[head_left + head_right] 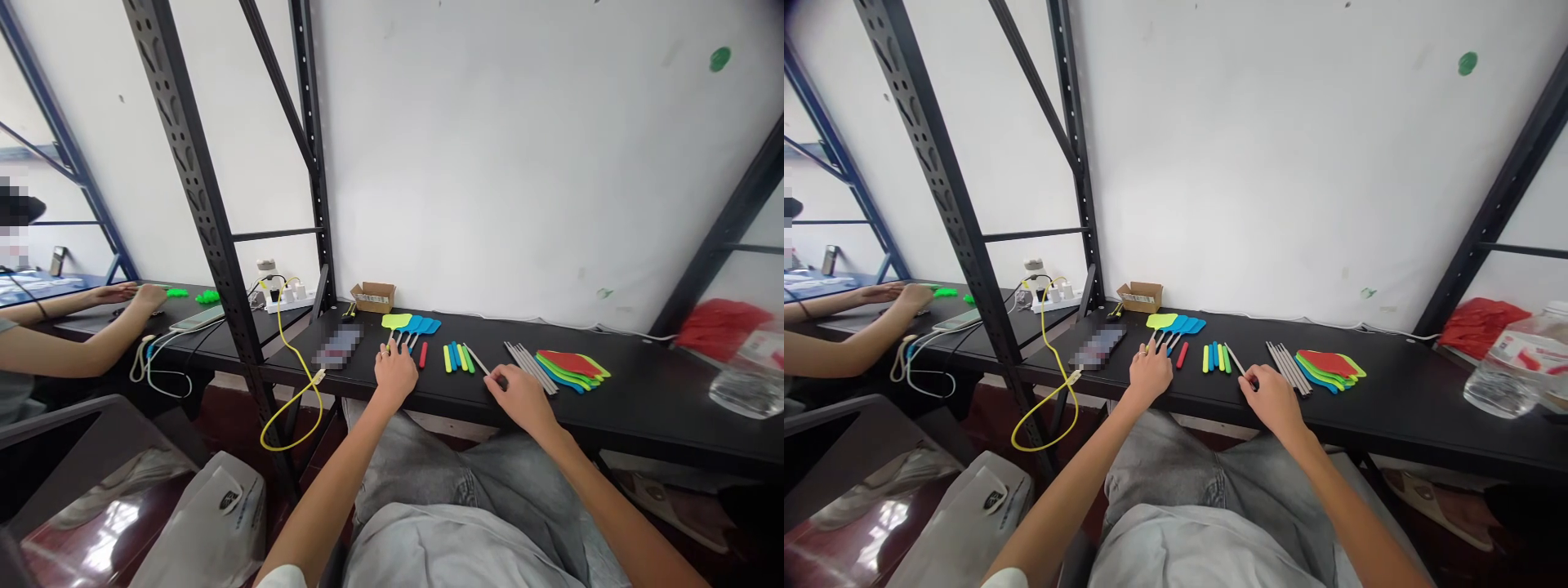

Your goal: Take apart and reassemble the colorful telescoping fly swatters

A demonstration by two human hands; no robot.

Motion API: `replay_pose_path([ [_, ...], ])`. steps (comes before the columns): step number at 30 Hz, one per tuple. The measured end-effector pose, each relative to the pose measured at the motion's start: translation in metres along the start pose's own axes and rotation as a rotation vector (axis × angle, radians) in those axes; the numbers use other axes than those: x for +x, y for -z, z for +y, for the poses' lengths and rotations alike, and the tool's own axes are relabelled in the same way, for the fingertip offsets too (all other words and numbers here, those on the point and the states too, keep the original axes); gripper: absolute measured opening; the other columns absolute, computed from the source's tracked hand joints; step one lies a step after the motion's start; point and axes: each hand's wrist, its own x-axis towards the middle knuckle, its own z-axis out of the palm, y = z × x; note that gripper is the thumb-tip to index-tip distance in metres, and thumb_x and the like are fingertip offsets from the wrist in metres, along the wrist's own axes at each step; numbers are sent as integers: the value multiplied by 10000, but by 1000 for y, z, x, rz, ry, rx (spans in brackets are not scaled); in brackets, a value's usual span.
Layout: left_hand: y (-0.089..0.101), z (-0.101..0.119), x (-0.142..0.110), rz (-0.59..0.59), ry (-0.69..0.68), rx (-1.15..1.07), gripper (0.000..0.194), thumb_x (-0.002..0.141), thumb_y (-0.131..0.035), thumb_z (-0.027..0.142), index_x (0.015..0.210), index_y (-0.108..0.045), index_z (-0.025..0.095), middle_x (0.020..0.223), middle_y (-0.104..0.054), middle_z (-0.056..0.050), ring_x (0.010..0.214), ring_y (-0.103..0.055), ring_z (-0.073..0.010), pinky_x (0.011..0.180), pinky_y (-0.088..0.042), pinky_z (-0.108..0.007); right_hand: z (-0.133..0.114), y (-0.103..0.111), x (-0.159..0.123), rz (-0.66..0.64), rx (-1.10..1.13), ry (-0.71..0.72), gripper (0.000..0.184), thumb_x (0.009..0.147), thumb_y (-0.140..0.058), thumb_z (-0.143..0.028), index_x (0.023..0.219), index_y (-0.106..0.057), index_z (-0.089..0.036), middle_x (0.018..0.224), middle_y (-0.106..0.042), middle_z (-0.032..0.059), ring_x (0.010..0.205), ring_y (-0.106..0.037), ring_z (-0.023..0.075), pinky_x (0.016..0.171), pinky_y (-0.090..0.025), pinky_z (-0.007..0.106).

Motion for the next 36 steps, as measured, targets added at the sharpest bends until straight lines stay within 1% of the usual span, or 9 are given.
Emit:
replay_pose_path([
  [3, 3, 7, -2, 110, -103, 2, 362, 943, -457, 317, 1233, -619, 173, 1456, -463, -151, 1364, -367, -361, 1131, -233, -511, 6, 3, 3, -32, -18, -76, 214, 863, -548, -388, 713, -553, -236, 724, -656, 56, 672, -596, 235, 604, -358, 326],
  [5, 4, 15, -3, 136, -197, -26, 324, 952, -441, 317, 1159, -655, 192, 1320, -567, -136, 1267, -459, -322, 1107, -271, -481, 10, 7, 6, -77, 5, -127, 194, 833, -584, -367, 695, -550, -235, 673, -659, 53, 657, -603, 243, 602, -362, 333],
  [8, 2, 27, -7, 84, -302, -76, 305, 961, -422, 317, 1092, -668, 195, 1078, -642, -117, 1080, -554, -282, 983, -378, -423, 16, 14, 11, -151, 72, -198, 103, 770, -640, -301, 719, -593, -225, 625, -665, 62, 659, -628, 263, 611, -391, 350],
  [13, 0, 33, -11, 57, -337, -115, 229, 941, -469, 319, 1055, -635, 209, 1002, -619, -93, 1003, -566, -267, 866, -411, -372, 21, 25, 13, -264, 215, -338, 109, 707, -667, -256, 803, -674, -204, 490, -611, 37, 414, -548, 213, 510, -398, 352],
  [15, 0, 32, -11, 54, -334, -128, 193, 937, -481, 321, 1020, -618, 215, 981, -611, -84, 993, -564, -261, 845, -415, -358, 20, 28, 12, -272, 255, -333, 53, 698, -674, -266, 698, -672, -213, 467, -600, 40, 356, -500, 189, 470, -373, 341],
  [20, 0, 32, -10, 33, -327, -143, 99, 921, -493, 268, 937, -577, 217, 956, -616, -71, 967, -575, -244, 824, -414, -337, 17, 31, 12, -274, 171, -223, 378, 771, -613, -289, 405, -549, -217, 427, -565, 72, 399, -511, 183, 486, -331, 327],
  [25, 3, 33, -11, 22, -315, -153, 92, 892, -478, 203, 942, -555, 213, 928, -643, -60, 892, -609, -230, 771, -412, -323, 15, 31, 12, -342, 134, -251, 440, 838, -530, -323, 411, -541, -216, 429, -565, 60, 442, -540, 186, 521, -343, 319],
  [30, 7, 34, -12, -40, -295, -149, 198, 908, -445, 234, 1074, -550, 210, 912, -673, -64, 834, -637, -227, 786, -418, -336, 10, 27, 11, -246, 5, -225, 532, 831, -582, -496, 384, -470, -229, 436, -514, 74, 470, -515, 211, 510, -285, 328],
  [36, 6, 34, -12, -29, -307, -136, 213, 897, -463, 231, 1088, -555, 210, 905, -690, -59, 882, -652, -241, 816, -412, -343, 14, 21, 13, -227, -22, -215, 435, 760, -631, -371, 375, -486, -229, 411, -473, 52, 443, -467, 186, 496, -271, 317],
])
